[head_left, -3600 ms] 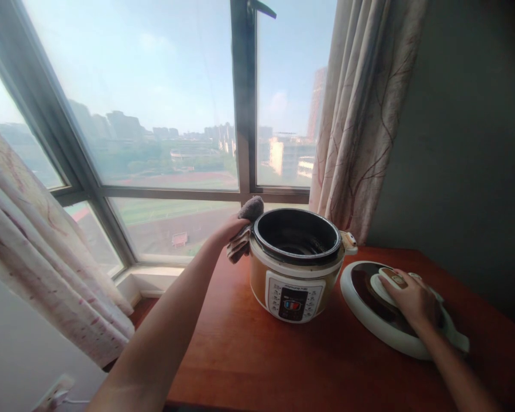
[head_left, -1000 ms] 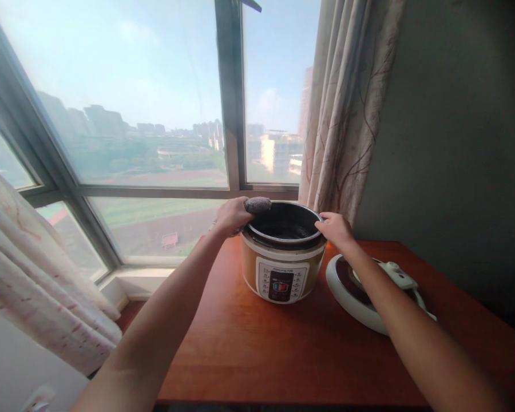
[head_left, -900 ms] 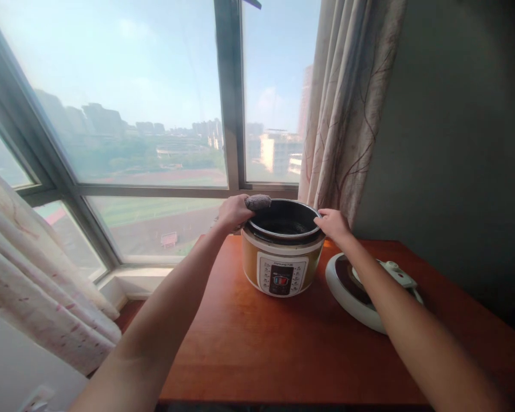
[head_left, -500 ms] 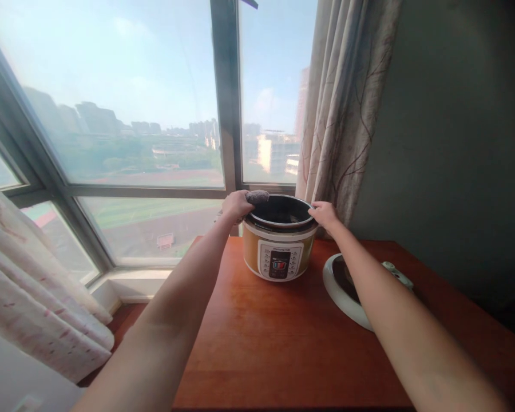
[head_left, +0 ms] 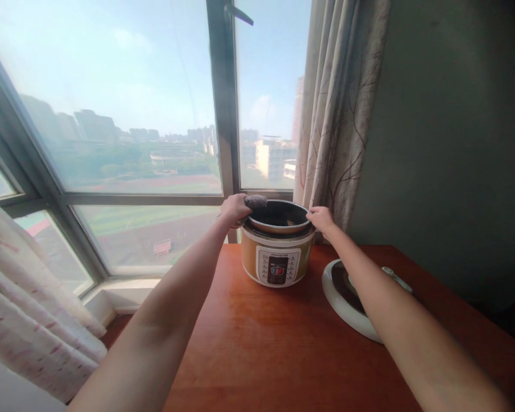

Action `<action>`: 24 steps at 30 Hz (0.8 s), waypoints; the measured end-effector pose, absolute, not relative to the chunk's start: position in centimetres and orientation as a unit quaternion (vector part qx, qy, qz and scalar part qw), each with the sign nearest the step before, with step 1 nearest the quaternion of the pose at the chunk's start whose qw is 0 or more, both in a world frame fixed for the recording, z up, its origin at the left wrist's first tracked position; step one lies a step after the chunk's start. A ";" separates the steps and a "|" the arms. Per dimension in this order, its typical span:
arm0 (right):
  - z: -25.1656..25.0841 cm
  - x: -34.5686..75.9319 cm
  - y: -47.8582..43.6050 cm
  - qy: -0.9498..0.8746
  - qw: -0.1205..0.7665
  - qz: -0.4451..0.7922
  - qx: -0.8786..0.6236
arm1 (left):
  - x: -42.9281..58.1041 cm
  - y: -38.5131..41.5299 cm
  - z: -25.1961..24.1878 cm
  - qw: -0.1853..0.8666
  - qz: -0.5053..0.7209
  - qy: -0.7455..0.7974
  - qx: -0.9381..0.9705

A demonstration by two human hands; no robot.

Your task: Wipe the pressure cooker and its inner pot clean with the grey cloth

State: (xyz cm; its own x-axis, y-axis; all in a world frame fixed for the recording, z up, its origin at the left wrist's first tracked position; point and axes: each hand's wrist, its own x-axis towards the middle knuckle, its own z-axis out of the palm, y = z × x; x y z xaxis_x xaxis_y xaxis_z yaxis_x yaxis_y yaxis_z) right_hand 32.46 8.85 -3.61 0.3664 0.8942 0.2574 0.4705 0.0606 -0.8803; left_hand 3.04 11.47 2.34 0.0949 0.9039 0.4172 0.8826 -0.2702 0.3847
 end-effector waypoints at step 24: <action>8.7 30.3 -4.3 -0.437 0.721 0.290 -0.453 | 1.9 0.6 9.7 0.265 0.628 0.384 0.623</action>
